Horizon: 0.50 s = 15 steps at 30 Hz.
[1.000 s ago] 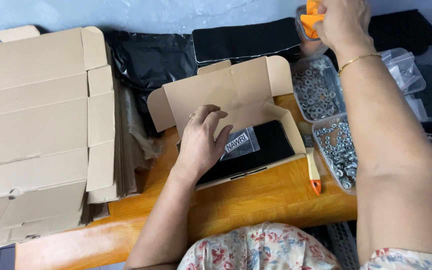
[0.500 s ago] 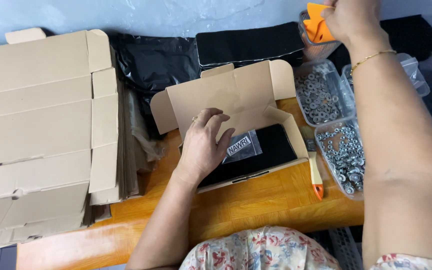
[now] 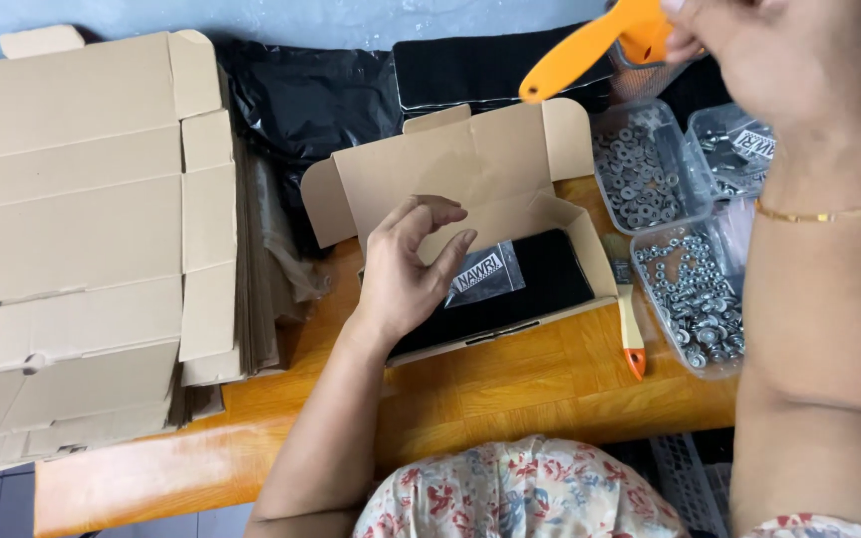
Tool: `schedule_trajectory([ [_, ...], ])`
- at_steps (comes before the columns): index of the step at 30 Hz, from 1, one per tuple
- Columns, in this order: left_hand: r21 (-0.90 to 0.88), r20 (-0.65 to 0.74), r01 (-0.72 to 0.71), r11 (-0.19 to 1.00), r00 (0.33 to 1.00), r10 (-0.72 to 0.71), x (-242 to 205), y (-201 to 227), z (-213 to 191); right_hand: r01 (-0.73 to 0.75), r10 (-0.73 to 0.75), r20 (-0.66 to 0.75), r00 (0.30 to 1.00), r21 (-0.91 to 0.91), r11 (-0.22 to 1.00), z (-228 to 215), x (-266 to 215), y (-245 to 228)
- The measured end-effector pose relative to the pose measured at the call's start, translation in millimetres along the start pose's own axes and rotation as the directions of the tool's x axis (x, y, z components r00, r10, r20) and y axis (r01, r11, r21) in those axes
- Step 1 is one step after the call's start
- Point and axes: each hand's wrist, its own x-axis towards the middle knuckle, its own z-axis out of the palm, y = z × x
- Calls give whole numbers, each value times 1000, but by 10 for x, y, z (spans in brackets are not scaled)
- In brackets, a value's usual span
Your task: The person packs a small metal component, a labeled bag of hardware, and a tool into a small cardboard box, then places the box into a black plastic mailer bag.
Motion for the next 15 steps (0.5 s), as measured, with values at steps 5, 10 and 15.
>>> schedule_trajectory([
  [5,-651,181,322,687,945,-272,-20,93,-35,62,-63,-2,998,211,975,582,-394,-528],
  [10,-725,360,445,526,896,-261,-72,176,-12,-45,56,-31,998,281,959,947,-727,-479],
  [15,-534,338,450,716,889,-307,-76,52,-24,-129,139,-18,990,270,954,1006,-943,-425],
])
